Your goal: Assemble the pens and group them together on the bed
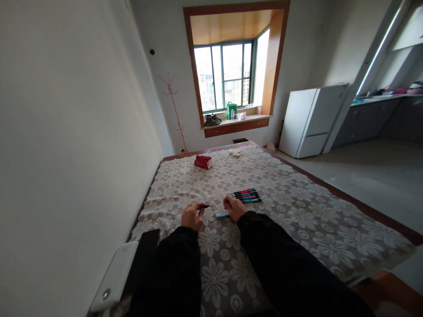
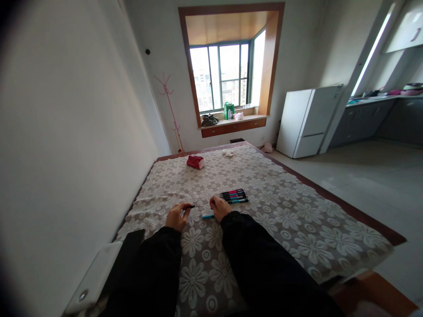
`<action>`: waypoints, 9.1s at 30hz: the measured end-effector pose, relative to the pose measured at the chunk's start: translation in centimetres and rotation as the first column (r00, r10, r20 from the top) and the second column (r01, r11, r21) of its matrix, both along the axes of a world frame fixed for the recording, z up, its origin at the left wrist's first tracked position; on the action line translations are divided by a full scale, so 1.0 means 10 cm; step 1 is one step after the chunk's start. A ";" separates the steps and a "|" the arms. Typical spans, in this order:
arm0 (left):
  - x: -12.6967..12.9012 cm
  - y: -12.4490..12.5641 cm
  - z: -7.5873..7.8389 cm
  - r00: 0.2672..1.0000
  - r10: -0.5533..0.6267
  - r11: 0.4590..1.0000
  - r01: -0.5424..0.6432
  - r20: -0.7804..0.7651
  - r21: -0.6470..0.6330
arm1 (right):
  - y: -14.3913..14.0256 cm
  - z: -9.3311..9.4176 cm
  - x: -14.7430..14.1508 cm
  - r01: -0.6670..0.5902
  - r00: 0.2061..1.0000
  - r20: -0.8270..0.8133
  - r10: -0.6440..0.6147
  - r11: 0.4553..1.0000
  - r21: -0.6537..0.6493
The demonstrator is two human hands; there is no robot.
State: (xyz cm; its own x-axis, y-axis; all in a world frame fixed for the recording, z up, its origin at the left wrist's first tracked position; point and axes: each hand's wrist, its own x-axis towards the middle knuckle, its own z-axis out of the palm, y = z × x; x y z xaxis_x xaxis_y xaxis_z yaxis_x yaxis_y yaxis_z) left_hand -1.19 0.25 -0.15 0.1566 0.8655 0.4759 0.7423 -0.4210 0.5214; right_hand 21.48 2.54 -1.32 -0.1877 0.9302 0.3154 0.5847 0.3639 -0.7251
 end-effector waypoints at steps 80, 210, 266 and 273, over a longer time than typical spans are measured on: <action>0.07 -0.09 0.15 0.997 -0.036 0.993 0.044 -0.073 0.112 | -0.04 0.02 -0.05 -0.063 0.991 -0.116 0.070 0.996 0.063; 0.06 -0.03 0.00 0.985 -0.159 0.984 0.153 -0.063 -0.096 | -0.16 0.12 -0.07 -0.127 0.972 0.215 0.094 0.981 0.145; 0.20 -0.18 0.14 0.939 -0.170 0.984 0.143 -0.300 -0.110 | -0.19 0.07 -0.13 -0.295 0.953 0.131 0.272 0.930 0.217; 0.18 -0.17 0.11 0.944 -0.206 0.976 0.179 -0.259 -0.124 | -0.19 0.08 -0.12 -0.303 0.950 0.150 0.274 0.924 0.234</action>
